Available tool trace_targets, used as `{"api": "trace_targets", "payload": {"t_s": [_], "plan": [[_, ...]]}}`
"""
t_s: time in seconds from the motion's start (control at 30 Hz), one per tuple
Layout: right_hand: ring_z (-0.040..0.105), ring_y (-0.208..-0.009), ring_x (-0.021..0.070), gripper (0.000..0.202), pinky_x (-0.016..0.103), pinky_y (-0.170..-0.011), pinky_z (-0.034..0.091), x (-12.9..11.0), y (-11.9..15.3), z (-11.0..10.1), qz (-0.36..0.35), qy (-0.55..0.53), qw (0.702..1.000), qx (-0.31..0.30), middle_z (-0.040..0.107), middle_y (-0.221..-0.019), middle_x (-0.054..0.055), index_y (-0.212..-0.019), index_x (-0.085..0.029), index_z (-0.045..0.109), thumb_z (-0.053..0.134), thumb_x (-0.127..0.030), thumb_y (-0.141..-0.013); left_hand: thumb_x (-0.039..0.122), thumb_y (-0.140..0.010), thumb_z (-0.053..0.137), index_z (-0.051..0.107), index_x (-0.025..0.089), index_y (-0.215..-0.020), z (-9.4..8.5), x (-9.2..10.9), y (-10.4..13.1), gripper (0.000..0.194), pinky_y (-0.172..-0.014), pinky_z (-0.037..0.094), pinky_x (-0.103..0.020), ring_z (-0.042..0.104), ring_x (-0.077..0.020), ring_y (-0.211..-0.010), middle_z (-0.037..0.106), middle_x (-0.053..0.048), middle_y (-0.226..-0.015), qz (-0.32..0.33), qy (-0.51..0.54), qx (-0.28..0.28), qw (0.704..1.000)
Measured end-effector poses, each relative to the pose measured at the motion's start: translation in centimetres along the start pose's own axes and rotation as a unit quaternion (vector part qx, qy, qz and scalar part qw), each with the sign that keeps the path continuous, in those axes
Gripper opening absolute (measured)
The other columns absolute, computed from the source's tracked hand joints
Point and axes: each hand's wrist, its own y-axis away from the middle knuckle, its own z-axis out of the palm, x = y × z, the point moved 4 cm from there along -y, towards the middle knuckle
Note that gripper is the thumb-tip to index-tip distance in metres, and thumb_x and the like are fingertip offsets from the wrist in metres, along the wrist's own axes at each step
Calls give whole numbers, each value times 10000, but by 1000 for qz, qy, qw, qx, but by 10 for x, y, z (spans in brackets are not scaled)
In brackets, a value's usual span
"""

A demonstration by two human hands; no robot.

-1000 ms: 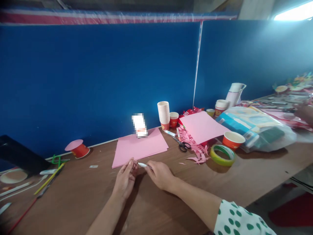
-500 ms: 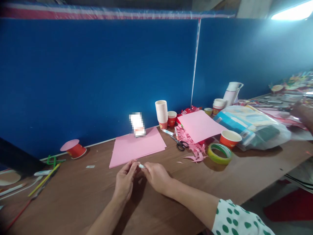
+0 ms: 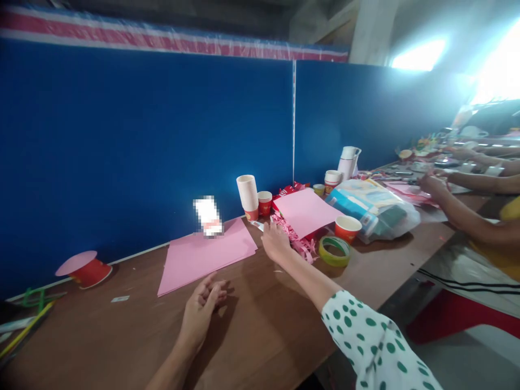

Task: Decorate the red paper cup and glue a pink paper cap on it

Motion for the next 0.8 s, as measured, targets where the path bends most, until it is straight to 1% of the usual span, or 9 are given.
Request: {"api": "trace_targets", "payload": {"t_s": [0.07, 0.17, 0.27, 0.37, 0.43, 0.47, 0.57, 0.67, 0.8], "plan": [[311, -1316, 335, 491, 457, -1019, 274, 12, -3, 0, 14, 36, 999, 4, 364, -1430, 207, -1368, -94, 386, 441, -177, -888, 438, -671, 713, 561, 152, -1163, -2, 0, 0, 589, -697, 549, -301, 672, -168, -721, 709, -87, -936, 7, 0, -3, 1000], [115, -1396, 354, 427, 525, -1063, 175, 33, -3, 2, 47, 82, 996, -8, 237, -1517, 138, -1268, -133, 538, 458, -126, -849, 435, -670, 714, 576, 155, -1149, -3, 0, -2, 571, -685, 546, -295, 666, -164, -707, 710, -78, -909, 16, 1, -8, 1000], [125, -1377, 426, 375, 594, -1043, 164, 53, -1, -1, 96, 113, 989, -16, 267, -1490, 210, -1164, -51, 617, 488, -105, -816, 424, -665, 722, 584, 161, -1140, -2, -1, -2, 560, -673, 546, -298, 659, -164, -694, 706, -63, -875, 19, -5, -19, 1000], [167, -1369, 423, 471, 622, -1042, 156, 56, 7, -11, 115, 131, 985, -2, 313, -1459, 245, -1299, -7, 488, 455, -115, -842, 435, -669, 716, 582, 158, -1142, -1, -2, 0, 564, -658, 540, -296, 645, -162, -681, 700, -59, -849, 19, -9, -20, 1000], [116, -1391, 387, 525, 604, -1067, 127, 43, 20, -18, 93, 134, 986, 20, 250, -1499, 204, -1384, -34, 377, 427, -164, -878, 460, -692, 690, 580, 155, -1143, -2, -2, 0, 555, -638, 531, -290, 632, -160, -674, 693, -66, -857, 18, -4, -4, 1000], [81, -1404, 362, 546, 588, -1086, 98, 33, 31, -21, 69, 133, 988, 36, 224, -1516, 173, -1414, -67, 331, 426, -202, -894, 472, -710, 669, 581, 157, -1141, -4, -2, 0, 541, -635, 525, -288, 626, -158, -673, 690, -72, -869, 22, 4, 14, 1000], [124, -1406, 318, 523, 556, -1115, 56, -13, 77, -21, -135, 74, 984, 94, 295, -1493, 155, -1420, -97, 330, 413, -241, -924, 503, -783, 573, 578, 180, -1142, -20, 9, -6, 483, -688, 510, -283, 621, -148, -724, 672, -77, -936, 64, 53, 108, 991], [271, -1366, 268, 427, 507, -1133, 108, -52, 132, -5, -358, -16, 933, 10, 503, -1368, 117, -1319, -154, 490, 454, -313, -924, 489, -835, 490, 565, 213, -1126, -49, 24, -15, 408, -758, 494, -287, 621, -138, -825, 641, -61, -1017, 109, 98, 239, 960], [404, -1286, 237, 287, 464, -1113, 211, -69, 171, 6, -445, -68, 891, -67, 635, -1208, 75, -1162, -179, 611, 447, -217, -930, 382, -820, 539, 552, 221, -1100, -80, 34, -28, 324, -815, 474, -292, 614, -116, -837, 621, -36, -1007, 114, 76, 311, 941]]}}
